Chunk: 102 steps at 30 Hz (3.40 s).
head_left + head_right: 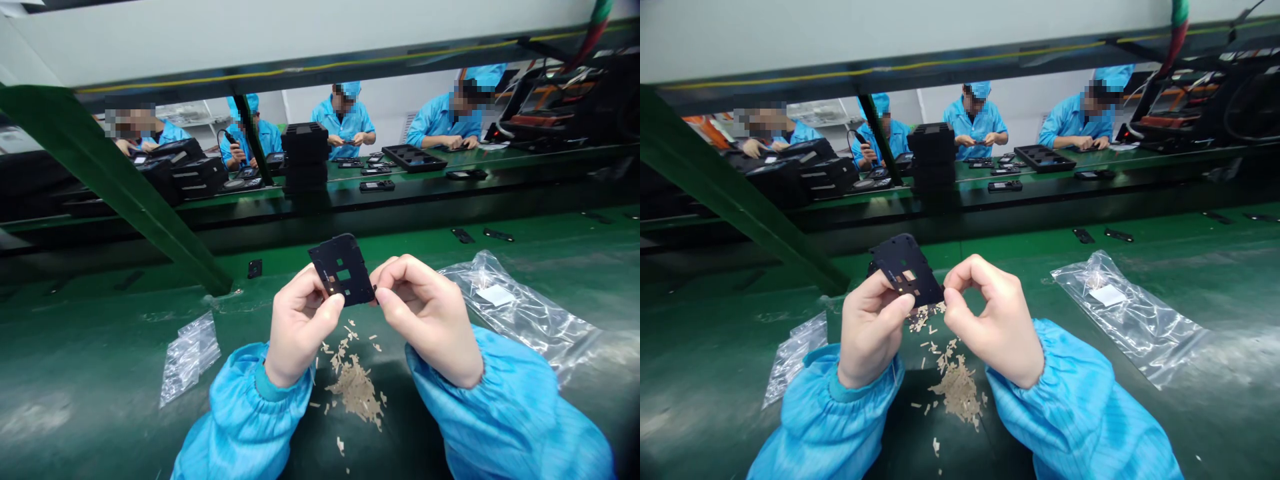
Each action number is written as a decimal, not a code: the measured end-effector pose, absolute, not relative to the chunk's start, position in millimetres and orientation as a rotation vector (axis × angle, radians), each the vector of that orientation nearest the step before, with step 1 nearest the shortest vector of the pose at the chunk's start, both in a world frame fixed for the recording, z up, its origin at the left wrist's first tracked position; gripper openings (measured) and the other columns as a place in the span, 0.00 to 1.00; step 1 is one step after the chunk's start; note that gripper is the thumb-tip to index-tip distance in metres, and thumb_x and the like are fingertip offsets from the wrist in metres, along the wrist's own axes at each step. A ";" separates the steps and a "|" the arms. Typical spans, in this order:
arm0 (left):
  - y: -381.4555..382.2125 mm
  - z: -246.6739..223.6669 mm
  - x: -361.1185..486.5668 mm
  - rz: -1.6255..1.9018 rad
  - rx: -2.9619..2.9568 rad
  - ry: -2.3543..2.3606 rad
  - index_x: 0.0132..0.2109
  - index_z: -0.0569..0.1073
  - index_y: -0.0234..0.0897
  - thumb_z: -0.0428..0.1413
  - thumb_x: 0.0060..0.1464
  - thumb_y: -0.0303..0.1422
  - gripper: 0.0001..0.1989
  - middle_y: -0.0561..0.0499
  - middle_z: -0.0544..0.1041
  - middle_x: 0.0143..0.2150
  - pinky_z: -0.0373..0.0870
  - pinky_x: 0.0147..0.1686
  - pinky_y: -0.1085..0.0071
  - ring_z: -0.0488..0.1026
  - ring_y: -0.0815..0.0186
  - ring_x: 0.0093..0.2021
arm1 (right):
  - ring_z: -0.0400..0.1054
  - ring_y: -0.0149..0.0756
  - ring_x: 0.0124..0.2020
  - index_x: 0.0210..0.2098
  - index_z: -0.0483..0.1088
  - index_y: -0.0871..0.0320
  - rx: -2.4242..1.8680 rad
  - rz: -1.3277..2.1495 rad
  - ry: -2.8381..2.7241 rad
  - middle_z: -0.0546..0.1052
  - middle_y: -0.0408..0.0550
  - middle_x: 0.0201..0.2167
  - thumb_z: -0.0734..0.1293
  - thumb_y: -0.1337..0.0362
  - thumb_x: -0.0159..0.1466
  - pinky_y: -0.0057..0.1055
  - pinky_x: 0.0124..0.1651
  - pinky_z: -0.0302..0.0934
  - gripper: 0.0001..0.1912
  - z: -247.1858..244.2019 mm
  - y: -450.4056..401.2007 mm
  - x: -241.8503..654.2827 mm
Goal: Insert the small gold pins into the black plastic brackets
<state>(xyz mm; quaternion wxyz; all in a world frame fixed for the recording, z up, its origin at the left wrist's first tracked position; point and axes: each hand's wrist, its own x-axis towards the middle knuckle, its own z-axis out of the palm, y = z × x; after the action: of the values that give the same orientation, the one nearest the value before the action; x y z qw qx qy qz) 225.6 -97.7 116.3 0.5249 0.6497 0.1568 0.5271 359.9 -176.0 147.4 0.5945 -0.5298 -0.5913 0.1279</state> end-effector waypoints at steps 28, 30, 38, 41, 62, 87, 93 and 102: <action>-63.4 109.5 225.5 1.036 1.643 0.212 0.25 0.69 0.38 0.60 0.43 0.45 0.15 0.49 0.68 0.25 0.66 0.29 0.65 0.67 0.64 0.29 | 0.57 0.25 0.19 0.20 0.57 0.57 -1.257 0.649 -1.496 0.64 0.38 0.17 0.62 0.72 0.53 0.23 0.22 0.54 0.10 162.3 -180.3 361.2; -65.3 110.4 226.8 0.997 1.577 0.184 0.26 0.69 0.37 0.60 0.43 0.43 0.14 0.50 0.67 0.25 0.66 0.28 0.67 0.66 0.66 0.27 | 0.56 0.25 0.19 0.20 0.56 0.57 -1.217 0.724 -1.480 0.63 0.38 0.18 0.63 0.71 0.54 0.23 0.21 0.53 0.11 161.2 -179.1 363.6; -78.5 116.4 232.0 0.808 1.297 0.229 0.30 0.72 0.36 0.61 0.41 0.39 0.11 0.52 0.69 0.26 0.62 0.21 0.74 0.63 0.71 0.23 | 0.55 0.27 0.24 0.27 0.61 0.58 -0.937 0.977 -1.342 0.62 0.40 0.22 0.64 0.60 0.60 0.26 0.26 0.53 0.10 147.8 -171.5 367.3; -83.7 122.2 232.7 0.781 1.258 0.305 0.27 0.70 0.35 0.61 0.38 0.40 0.13 0.52 0.68 0.24 0.59 0.19 0.75 0.61 0.73 0.20 | 0.56 0.27 0.23 0.27 0.62 0.58 -0.928 1.002 -1.307 0.63 0.40 0.22 0.65 0.58 0.60 0.26 0.25 0.54 0.12 144.7 -171.9 367.2; -100.6 130.6 237.4 0.685 0.959 0.273 0.29 0.71 0.32 0.59 0.40 0.31 0.08 0.53 0.65 0.24 0.51 0.18 0.78 0.56 0.77 0.21 | 0.56 0.30 0.25 0.30 0.58 0.54 -0.975 0.758 -1.429 0.61 0.40 0.25 0.58 0.59 0.66 0.27 0.28 0.55 0.09 142.9 -175.0 365.2; -130.2 135.8 240.7 0.707 0.707 0.309 0.35 0.71 0.30 0.57 0.47 0.28 0.06 0.57 0.62 0.21 0.57 0.24 0.80 0.58 0.79 0.20 | 0.58 0.31 0.30 0.38 0.57 0.56 -1.066 0.086 -1.554 0.61 0.43 0.30 0.52 0.63 0.68 0.32 0.32 0.54 0.05 126.3 -168.1 363.0; -131.1 134.3 240.4 0.713 0.709 0.303 0.33 0.71 0.30 0.56 0.48 0.29 0.05 0.57 0.62 0.21 0.57 0.24 0.79 0.59 0.78 0.20 | 0.58 0.34 0.31 0.39 0.59 0.56 -1.012 -0.139 -1.549 0.62 0.44 0.29 0.53 0.64 0.68 0.33 0.32 0.54 0.06 120.7 -160.2 361.7; -115.8 127.9 233.5 0.952 1.085 0.335 0.34 0.73 0.35 0.57 0.48 0.30 0.04 0.55 0.67 0.26 0.56 0.23 0.79 0.59 0.77 0.23 | 0.55 0.30 0.25 0.29 0.61 0.57 -0.859 0.510 -1.427 0.61 0.41 0.24 0.54 0.58 0.68 0.30 0.28 0.51 0.14 123.7 -161.4 367.5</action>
<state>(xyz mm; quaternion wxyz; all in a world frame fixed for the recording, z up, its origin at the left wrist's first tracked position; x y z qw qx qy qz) 233.5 -115.8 127.9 0.7379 0.4942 0.1527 0.4336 367.5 -161.4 123.7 0.6442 -0.3771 -0.6266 0.2240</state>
